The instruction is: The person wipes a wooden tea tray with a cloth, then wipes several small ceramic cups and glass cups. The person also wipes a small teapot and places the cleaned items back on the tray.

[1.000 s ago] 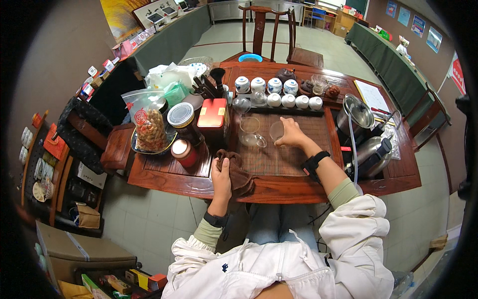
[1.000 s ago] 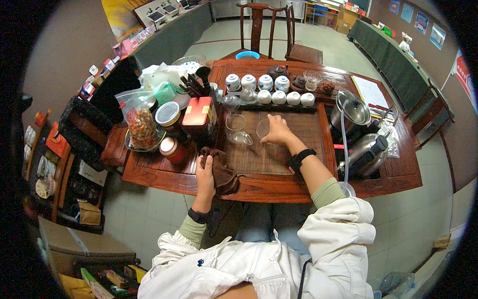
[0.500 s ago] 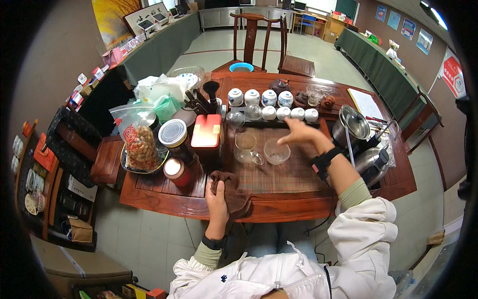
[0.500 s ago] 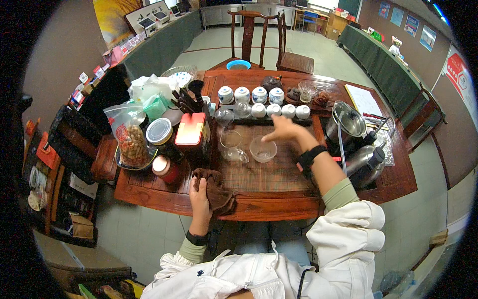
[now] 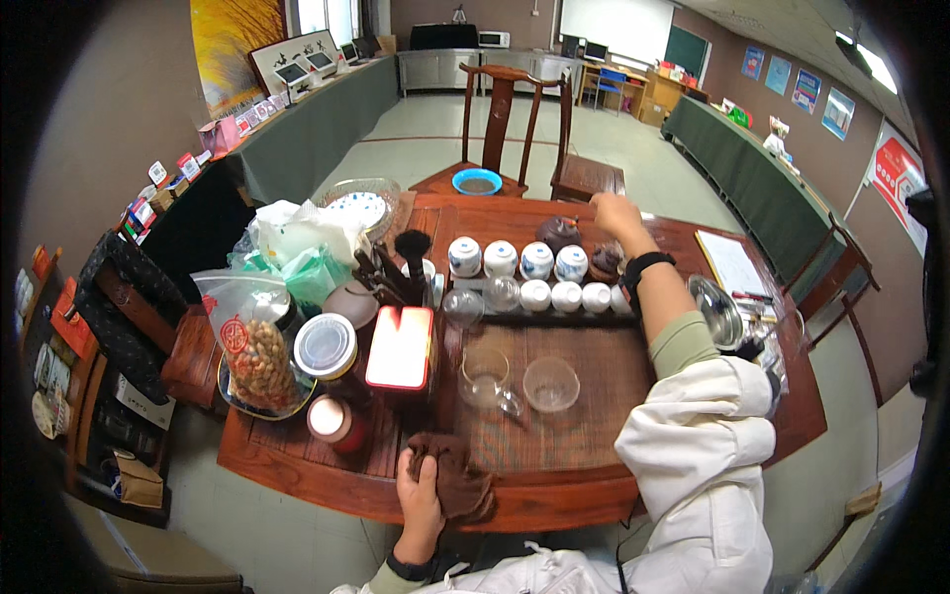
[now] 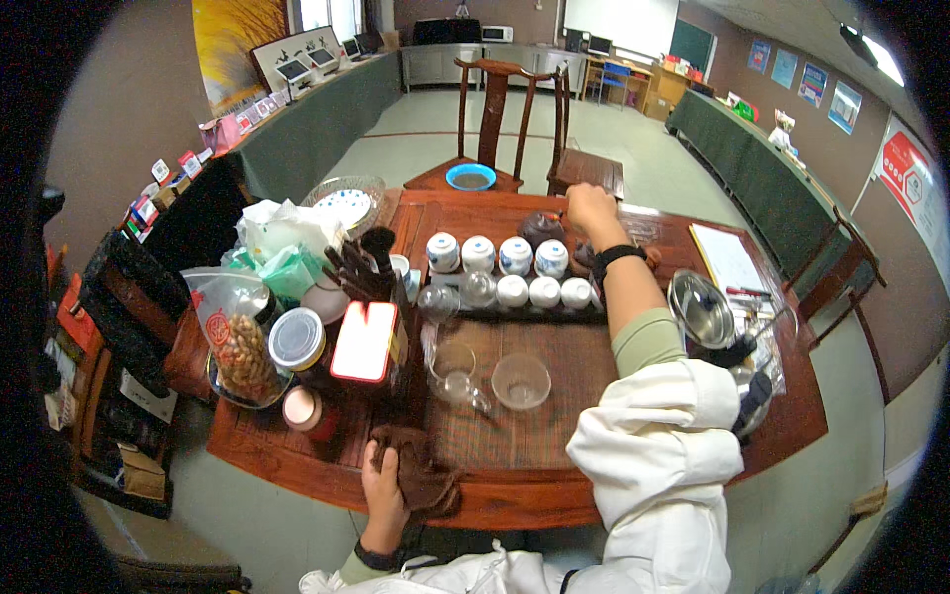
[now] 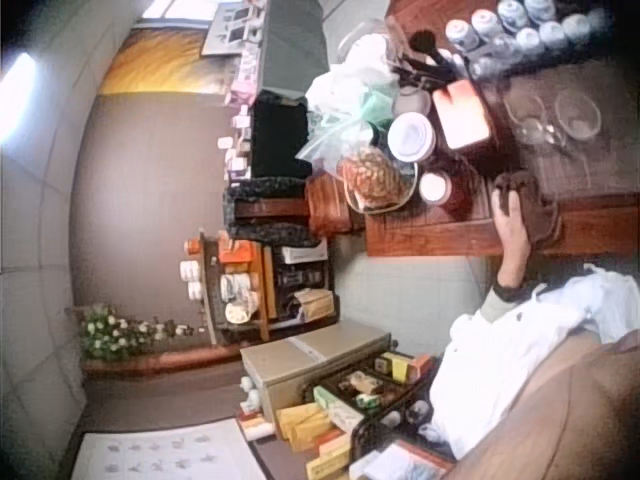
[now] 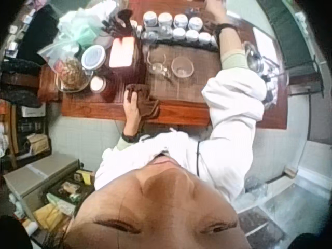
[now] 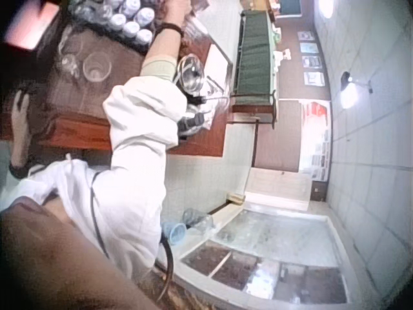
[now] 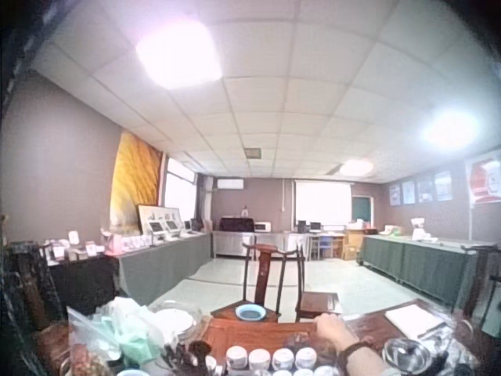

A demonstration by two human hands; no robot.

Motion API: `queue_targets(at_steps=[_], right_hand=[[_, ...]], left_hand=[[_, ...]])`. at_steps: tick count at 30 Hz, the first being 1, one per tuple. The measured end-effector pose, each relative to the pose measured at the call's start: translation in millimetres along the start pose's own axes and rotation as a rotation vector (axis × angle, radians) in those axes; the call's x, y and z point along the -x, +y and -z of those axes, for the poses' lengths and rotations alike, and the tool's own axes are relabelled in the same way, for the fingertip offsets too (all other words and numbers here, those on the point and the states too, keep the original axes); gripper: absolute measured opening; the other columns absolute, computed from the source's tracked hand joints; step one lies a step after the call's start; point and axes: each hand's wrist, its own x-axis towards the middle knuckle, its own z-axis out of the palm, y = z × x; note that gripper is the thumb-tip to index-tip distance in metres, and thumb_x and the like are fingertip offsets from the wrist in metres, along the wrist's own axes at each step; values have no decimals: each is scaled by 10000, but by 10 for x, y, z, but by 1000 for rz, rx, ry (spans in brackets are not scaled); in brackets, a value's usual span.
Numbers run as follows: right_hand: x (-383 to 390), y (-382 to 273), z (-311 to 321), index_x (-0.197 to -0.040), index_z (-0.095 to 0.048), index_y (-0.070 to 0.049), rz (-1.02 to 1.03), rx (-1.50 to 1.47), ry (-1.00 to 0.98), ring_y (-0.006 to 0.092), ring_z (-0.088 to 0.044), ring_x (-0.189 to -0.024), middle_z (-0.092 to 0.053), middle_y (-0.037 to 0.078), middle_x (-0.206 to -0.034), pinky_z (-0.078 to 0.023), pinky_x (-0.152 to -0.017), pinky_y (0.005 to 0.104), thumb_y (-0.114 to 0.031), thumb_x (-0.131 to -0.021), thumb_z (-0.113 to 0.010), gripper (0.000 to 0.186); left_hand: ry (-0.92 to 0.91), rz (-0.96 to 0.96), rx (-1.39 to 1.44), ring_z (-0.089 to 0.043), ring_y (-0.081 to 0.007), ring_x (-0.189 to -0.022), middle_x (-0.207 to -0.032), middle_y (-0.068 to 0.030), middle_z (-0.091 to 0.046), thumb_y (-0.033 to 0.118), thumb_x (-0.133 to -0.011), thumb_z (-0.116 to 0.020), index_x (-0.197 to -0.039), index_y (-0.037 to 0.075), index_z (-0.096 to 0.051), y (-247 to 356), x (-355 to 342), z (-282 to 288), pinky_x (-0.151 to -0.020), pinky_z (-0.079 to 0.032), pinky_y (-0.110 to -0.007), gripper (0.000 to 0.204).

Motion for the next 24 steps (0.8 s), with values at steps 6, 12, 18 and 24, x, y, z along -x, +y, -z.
queue_targets(at_steps=[6, 12, 18, 24], right_hand=[[-397, -69, -544, -1214, -629, -229, 85, 186, -76, 298, -558, -1125, -603, 102, -1183, -453, -923, 461, -148, -916, -510, 331], [-666, -37, -890, -1305, -558, -329, 98, 206, -209, 279, -505, -1218, -557, 47, -1296, -422, -1002, 457, -113, -908, -518, 454], [-728, 70, -1074, -1225, -628, -232, 83, 222, -243, 257, -522, -1207, -599, 48, -1263, -464, -950, 431, -149, -921, -508, 337], [-701, 186, -1073, -1039, -708, -65, 28, 197, -248, 309, -614, -1093, -657, 142, -1150, -513, -876, 421, -108, -880, -532, 241]], left_hand=[[62, 65, 6, -542, -152, -982, -1113, -64, -551, 190, -947, -594, -1214, 22, -455, 42, 33, -18, -870, -469, -308, 345], [148, 82, -7, -573, -207, -993, -1118, -98, -546, 228, -960, -577, -1265, 7, -401, 30, 29, 12, -869, -510, -379, 416], [198, 72, -110, -576, -210, -1000, -1125, -101, -553, 225, -957, -579, -1284, 11, -409, 67, 40, -59, -867, -507, -364, 426], [176, 69, -44, -597, -230, -958, -1101, -109, -556, 229, -950, -589, -1254, 14, -409, 141, 20, -167, -843, -534, -391, 414]])
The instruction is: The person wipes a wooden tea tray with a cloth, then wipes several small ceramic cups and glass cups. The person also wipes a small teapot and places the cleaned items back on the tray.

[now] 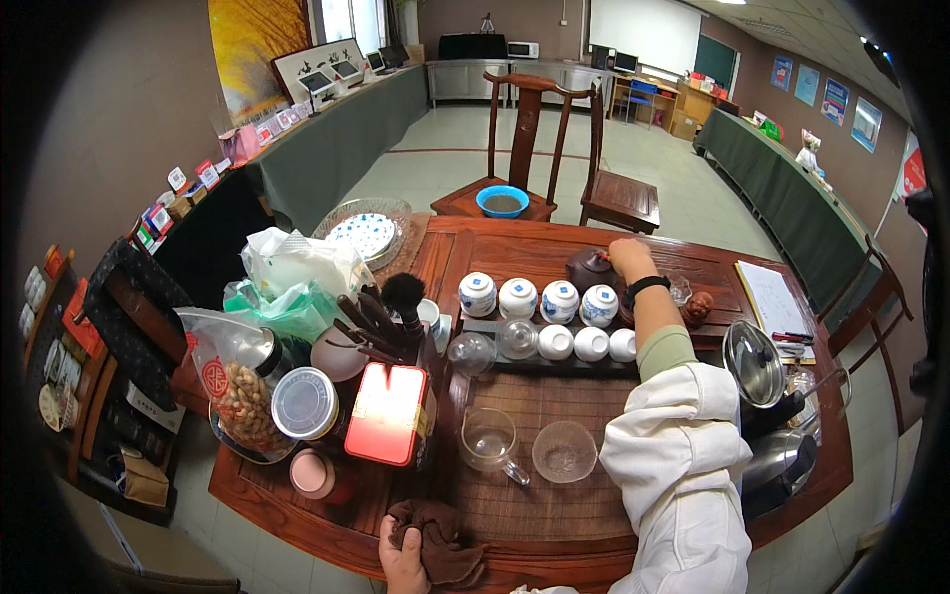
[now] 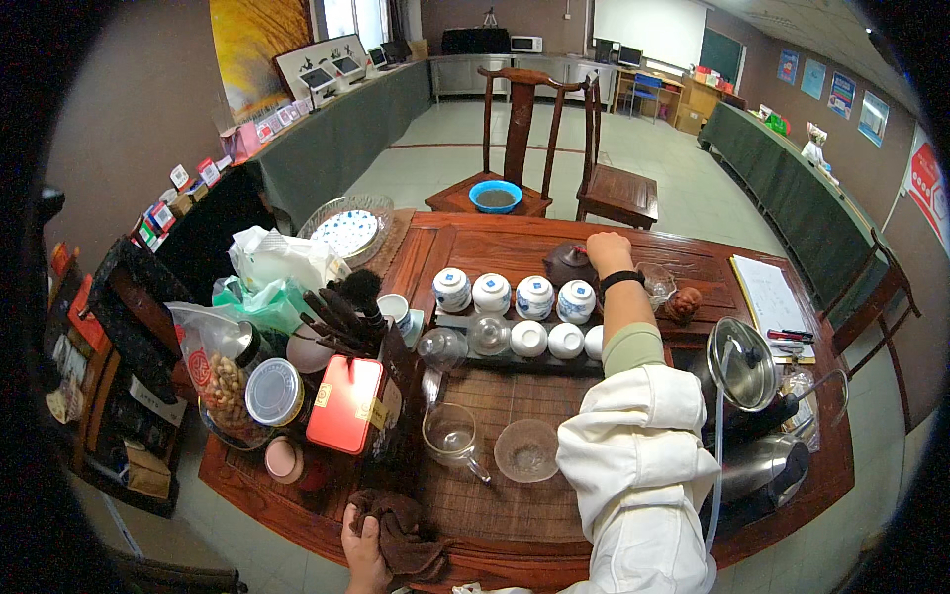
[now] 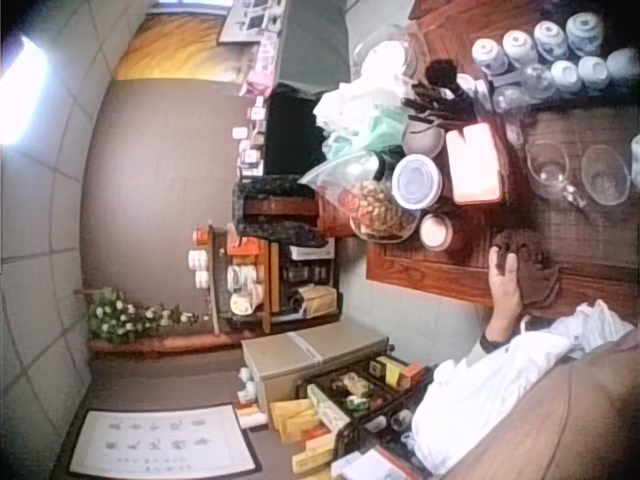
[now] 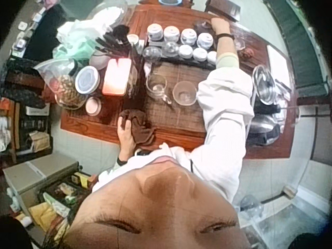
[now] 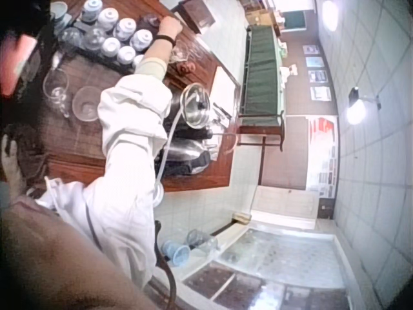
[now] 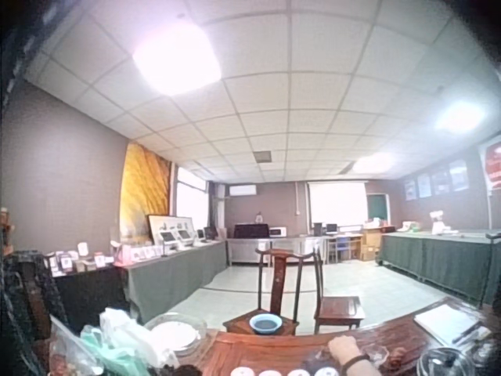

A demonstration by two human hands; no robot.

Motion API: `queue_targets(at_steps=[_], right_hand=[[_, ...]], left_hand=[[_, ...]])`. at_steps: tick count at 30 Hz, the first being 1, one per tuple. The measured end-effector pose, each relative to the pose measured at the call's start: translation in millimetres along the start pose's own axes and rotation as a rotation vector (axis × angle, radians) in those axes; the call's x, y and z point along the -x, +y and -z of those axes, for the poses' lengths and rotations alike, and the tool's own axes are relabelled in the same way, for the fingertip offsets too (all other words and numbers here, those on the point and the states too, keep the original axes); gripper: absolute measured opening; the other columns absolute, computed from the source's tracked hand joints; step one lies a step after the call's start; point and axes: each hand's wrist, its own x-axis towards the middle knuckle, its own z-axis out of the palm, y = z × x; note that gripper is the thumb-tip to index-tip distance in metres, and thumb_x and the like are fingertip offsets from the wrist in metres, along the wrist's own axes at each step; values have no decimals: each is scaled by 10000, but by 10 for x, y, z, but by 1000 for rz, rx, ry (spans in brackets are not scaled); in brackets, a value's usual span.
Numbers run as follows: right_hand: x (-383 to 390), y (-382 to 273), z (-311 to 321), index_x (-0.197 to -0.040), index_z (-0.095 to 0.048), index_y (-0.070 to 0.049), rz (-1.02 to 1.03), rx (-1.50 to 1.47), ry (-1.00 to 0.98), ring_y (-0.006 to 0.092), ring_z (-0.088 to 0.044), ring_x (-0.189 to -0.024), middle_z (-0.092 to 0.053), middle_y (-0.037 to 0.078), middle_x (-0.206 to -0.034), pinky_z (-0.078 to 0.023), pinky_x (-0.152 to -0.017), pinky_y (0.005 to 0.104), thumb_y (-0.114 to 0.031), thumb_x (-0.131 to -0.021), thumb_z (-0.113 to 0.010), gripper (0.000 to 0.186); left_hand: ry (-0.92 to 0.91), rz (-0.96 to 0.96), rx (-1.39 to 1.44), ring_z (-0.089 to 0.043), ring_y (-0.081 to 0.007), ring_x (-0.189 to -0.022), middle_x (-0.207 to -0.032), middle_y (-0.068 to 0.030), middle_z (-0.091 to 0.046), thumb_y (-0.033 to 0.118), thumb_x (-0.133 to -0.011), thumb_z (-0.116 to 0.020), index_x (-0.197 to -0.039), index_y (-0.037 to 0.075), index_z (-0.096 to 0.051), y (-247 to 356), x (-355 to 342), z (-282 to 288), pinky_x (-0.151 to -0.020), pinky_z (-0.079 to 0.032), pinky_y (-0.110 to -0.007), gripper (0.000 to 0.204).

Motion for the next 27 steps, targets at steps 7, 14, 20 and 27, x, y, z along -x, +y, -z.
queue_targets(at_steps=[7, 14, 20, 27], right_hand=[[0, 130, -2, -1015, -687, 0, -1, -278, -157, 362, -636, -1018, -652, 214, -1086, -513, -826, 449, -115, -827, -661, 222], [-49, 183, -36, -966, -677, 35, 56, -468, -136, 381, -633, -963, -648, 250, -1015, -508, -803, 442, -211, -792, -756, 312], [-91, 244, -21, -918, -662, 73, 55, -467, -29, 394, -635, -902, -653, 256, -940, -502, -769, 445, -221, -778, -766, 342], [167, 543, 558, -856, -670, 51, 87, -502, 136, 408, -621, -883, -639, 268, -895, -487, -760, 447, -266, -795, -741, 331]], left_hand=[[66, -6, 45, -597, -241, -979, -1113, -119, -557, 190, -949, -590, -1245, 17, -413, -59, 25, 22, -851, -535, -408, 386], [54, -20, 0, -581, -223, -1004, -1141, -104, -545, 175, -943, -601, -1279, 21, -387, -100, -3, 85, -890, -510, -381, 427], [16, -45, -9, -557, -179, -997, -1115, -72, -550, 186, -940, -607, -1256, 19, -407, -48, 16, 36, -893, -483, -338, 410], [-75, -104, 0, -512, -128, -992, -1102, -43, -531, 220, -944, -603, -1206, 16, -463, -108, -27, 75, -894, -434, -273, 360]])
